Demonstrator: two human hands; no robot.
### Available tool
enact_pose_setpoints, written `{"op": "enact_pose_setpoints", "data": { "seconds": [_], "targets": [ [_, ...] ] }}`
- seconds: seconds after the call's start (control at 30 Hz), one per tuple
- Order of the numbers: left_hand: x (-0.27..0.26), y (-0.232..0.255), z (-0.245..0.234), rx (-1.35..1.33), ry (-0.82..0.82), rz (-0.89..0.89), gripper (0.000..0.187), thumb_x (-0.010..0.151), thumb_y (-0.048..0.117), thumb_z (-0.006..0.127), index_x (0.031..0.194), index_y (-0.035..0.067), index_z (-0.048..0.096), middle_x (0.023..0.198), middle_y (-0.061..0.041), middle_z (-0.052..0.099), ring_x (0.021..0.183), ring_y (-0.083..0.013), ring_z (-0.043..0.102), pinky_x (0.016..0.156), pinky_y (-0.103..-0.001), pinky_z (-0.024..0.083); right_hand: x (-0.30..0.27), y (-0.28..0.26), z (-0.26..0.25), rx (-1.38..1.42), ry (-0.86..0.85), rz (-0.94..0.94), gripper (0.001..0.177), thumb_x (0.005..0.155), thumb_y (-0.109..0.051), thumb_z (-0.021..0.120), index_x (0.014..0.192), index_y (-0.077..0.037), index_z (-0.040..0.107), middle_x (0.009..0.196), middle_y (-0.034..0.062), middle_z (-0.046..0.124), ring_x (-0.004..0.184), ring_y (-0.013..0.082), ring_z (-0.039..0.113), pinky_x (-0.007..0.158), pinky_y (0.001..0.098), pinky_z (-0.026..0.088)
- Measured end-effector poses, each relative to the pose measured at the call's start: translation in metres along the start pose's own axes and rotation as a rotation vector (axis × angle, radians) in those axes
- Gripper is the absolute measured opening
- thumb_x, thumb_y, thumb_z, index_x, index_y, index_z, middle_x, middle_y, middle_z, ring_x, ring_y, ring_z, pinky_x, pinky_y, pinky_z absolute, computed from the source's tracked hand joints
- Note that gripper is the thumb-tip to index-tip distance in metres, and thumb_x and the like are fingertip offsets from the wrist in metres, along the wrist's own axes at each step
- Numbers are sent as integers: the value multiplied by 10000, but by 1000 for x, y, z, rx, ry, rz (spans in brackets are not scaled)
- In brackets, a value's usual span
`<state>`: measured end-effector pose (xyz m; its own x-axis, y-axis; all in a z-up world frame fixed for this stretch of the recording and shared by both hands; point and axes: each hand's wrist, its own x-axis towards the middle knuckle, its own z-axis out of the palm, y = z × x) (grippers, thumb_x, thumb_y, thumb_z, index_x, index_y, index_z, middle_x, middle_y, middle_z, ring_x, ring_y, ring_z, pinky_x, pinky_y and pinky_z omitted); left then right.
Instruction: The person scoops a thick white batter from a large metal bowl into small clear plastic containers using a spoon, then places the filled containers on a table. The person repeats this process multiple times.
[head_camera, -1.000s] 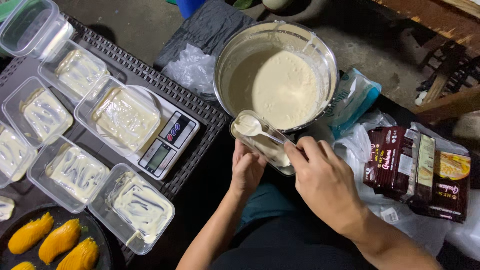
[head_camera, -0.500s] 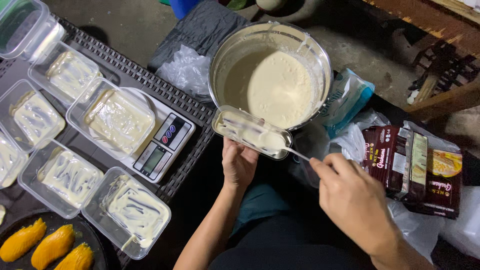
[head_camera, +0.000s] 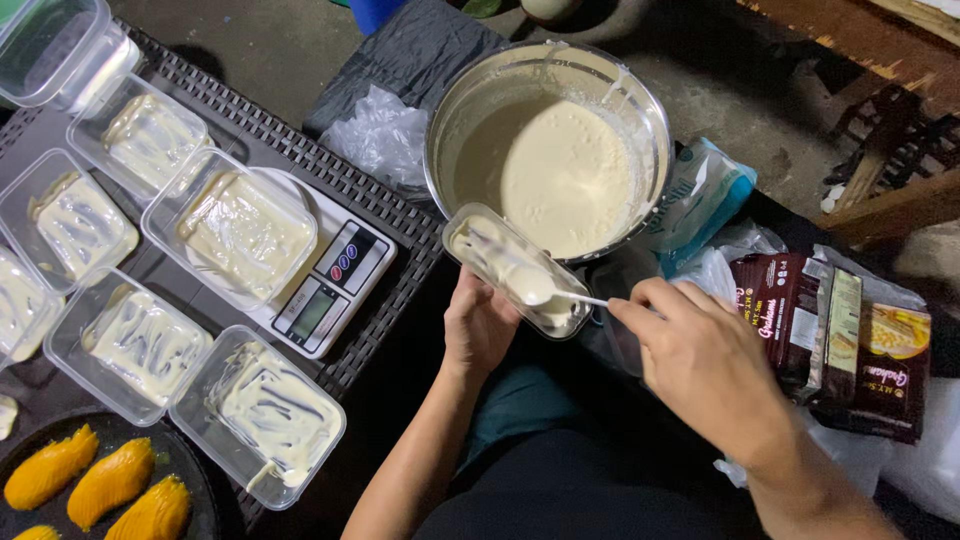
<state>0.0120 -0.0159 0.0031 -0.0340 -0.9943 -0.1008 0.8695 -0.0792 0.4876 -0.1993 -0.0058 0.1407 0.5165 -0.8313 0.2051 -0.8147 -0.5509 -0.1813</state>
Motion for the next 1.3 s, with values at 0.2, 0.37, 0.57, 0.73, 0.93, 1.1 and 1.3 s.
{"op": "enact_pose_setpoints", "data": {
  "seconds": [0.2, 0.37, 0.57, 0.73, 0.93, 1.1, 1.3],
  "targets": [
    [0, 1, -8, 32, -48, -63, 679, 830, 111, 439, 1490, 48, 294, 1398, -223, 487, 1247, -371, 515, 986, -539, 432, 9, 3, -20, -153, 3, -102, 193, 775, -51, 618, 893, -128, 750, 874, 10, 653, 850, 203, 618, 790, 387, 424],
    [-1, 2, -6, 58, -73, -74, 648, 863, 174, 478, 1476, 59, 300, 1385, -188, 506, 1244, -323, 568, 1057, -514, 467, 21, -6, -34, -206, -46, -142, 156, 717, -80, 630, 814, -136, 739, 844, -1, 640, 865, 193, 607, 849, 386, 430],
    [-2, 0, 2, 166, -21, -201, 578, 931, 269, 478, 1449, 66, 322, 1334, -218, 534, 1145, -315, 597, 962, -499, 506, 20, -7, -22, -268, 132, -147, 216, 758, -81, 647, 942, -115, 754, 940, 13, 660, 900, 192, 605, 860, 373, 416],
    [0, -6, 4, 229, 125, -286, 524, 921, 305, 426, 1397, 120, 307, 1288, -174, 565, 1127, -305, 609, 919, -494, 532, 9, 7, -10, -59, 87, 84, 217, 818, -46, 639, 981, -126, 758, 917, 36, 658, 873, 225, 642, 798, 393, 477],
    [3, -10, -2, 135, 51, -205, 523, 991, 311, 382, 1413, 6, 333, 1296, -223, 579, 1178, -320, 610, 999, -499, 509, 12, 38, -2, 225, -69, 429, 257, 892, -73, 571, 1081, -123, 738, 923, 89, 668, 694, 249, 667, 692, 392, 557],
    [-7, -9, -8, 139, 156, -240, 493, 972, 289, 350, 1400, 43, 332, 1278, -200, 594, 1146, -305, 617, 994, -478, 509, 29, 67, 27, 84, 79, 224, 247, 843, -25, 570, 1022, -68, 735, 941, 149, 653, 860, 347, 650, 776, 446, 533],
    [-24, -7, -17, 94, 193, -197, 435, 1003, 273, 326, 1373, 46, 329, 1297, -189, 573, 1140, -302, 618, 1005, -457, 498, 83, 80, 98, -287, -117, -19, 114, 784, -61, 576, 762, -61, 687, 872, 149, 686, 840, 325, 680, 667, 435, 561]
  ]
}}
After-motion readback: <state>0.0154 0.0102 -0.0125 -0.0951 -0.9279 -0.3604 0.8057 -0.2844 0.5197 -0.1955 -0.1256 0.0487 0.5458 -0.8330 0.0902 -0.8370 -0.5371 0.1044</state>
